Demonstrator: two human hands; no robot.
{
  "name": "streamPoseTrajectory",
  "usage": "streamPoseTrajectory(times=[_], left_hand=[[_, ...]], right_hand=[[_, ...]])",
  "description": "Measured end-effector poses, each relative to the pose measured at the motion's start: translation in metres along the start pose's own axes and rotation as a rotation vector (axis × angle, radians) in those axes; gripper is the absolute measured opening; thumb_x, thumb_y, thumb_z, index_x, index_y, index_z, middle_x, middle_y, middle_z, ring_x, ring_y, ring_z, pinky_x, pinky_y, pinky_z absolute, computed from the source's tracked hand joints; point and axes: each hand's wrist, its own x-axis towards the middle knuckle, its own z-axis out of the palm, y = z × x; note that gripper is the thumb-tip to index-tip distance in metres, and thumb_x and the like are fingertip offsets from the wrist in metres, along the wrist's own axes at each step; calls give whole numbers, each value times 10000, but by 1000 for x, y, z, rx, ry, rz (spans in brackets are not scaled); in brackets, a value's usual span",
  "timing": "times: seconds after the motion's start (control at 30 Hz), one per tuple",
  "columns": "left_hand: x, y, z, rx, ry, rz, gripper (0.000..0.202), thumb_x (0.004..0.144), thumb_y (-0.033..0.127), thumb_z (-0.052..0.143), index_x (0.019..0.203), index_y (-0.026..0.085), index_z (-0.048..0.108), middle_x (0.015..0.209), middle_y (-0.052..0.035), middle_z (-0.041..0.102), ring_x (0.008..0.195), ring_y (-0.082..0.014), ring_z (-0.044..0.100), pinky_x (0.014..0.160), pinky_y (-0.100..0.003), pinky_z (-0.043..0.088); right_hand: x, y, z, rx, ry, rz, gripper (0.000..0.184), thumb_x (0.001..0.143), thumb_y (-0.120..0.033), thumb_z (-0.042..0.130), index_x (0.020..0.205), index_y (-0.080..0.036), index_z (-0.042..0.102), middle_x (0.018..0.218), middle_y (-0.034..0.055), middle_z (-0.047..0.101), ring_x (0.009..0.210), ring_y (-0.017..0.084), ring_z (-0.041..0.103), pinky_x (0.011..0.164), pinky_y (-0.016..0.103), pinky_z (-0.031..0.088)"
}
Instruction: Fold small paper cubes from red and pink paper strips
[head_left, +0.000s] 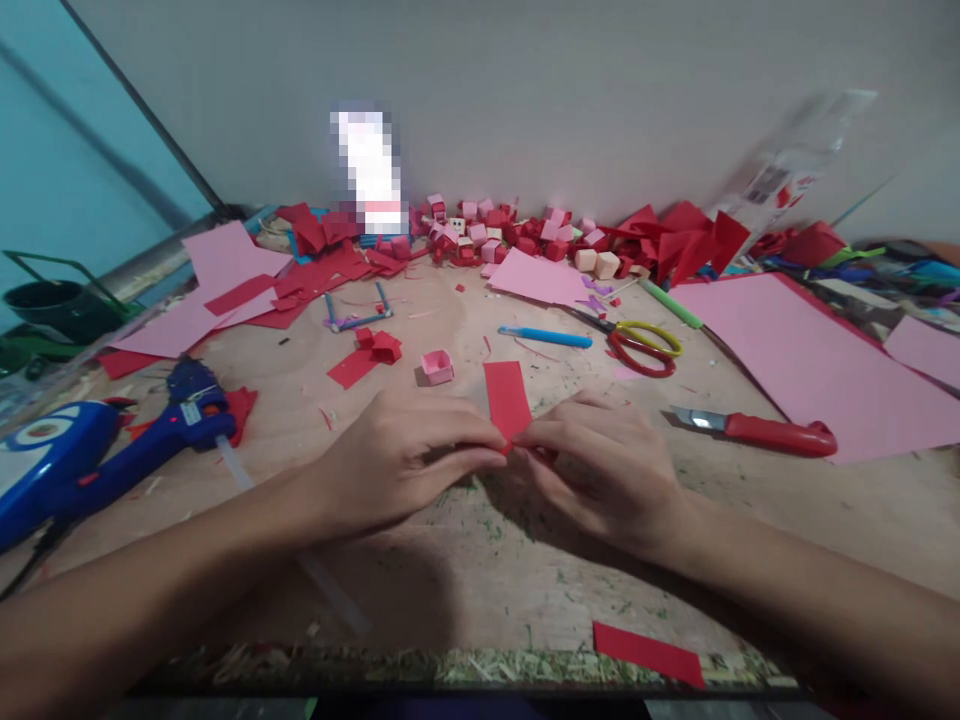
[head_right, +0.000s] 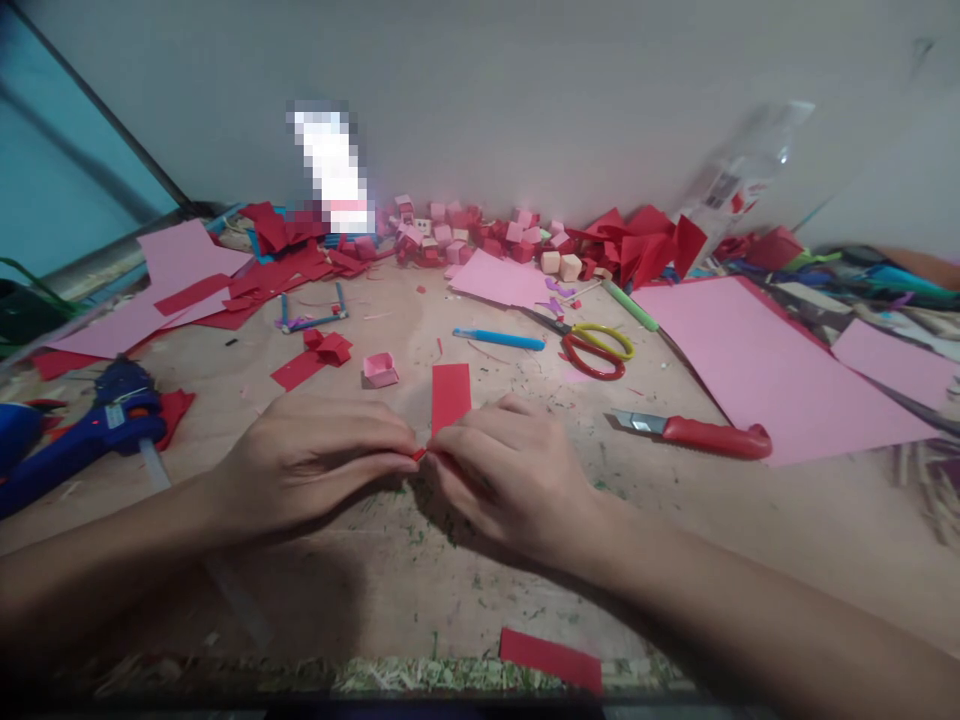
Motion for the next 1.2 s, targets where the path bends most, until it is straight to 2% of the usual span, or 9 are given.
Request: streamPoseTrajectory(times=[0.13,0.27,0.53,0.87,1.07,1.2], left_hand=[[-2,-1,-2,-29,-46,13,83,950,111,662,948,148,737,887,-68,790,795,-164,733,738,-256,580],[-2,-1,-1,-84,-49,-39,88,936,124,682,888,165,745,826,-37,775,743,-148,718,695,-227,563],[1,1,2,-135,-10,-102,85,905,144,729,822,161,730,776,-3,755,681,-117,676,672,-209,528],[1,5,2,-110,13,-122,99,941,192,698,874,178,769,832,-21,785,734,-135,715,721,-232,567],[1,3,0,-76,-31,-141,121,947,206,693,856,180,769,836,-18,794,735,-134,718,686,-213,552],[2,2,-2,-86,-10,-113,98,927,169,708,842,172,758,802,-7,780,701,-121,702,691,-215,542]], right_hand=[[-3,1,2,0,-8,-9,38,945,-173,622,948,-199,650,697,13,708,593,152,597,617,329,450],[-5,0,5,14,-7,-6,50,926,-155,634,949,-196,652,700,9,708,582,147,597,620,327,445],[-4,1,6,50,-12,5,57,944,-172,614,949,-220,643,703,2,713,592,145,609,610,317,449],[-2,-2,4,57,0,78,123,972,-218,596,863,-215,654,657,16,681,570,154,577,561,303,431],[2,-3,2,218,-52,143,153,977,-173,584,879,-151,700,677,36,681,575,130,594,548,257,439],[5,-5,-1,250,-75,147,143,959,-139,574,904,-148,706,694,36,688,587,131,596,562,252,452]])
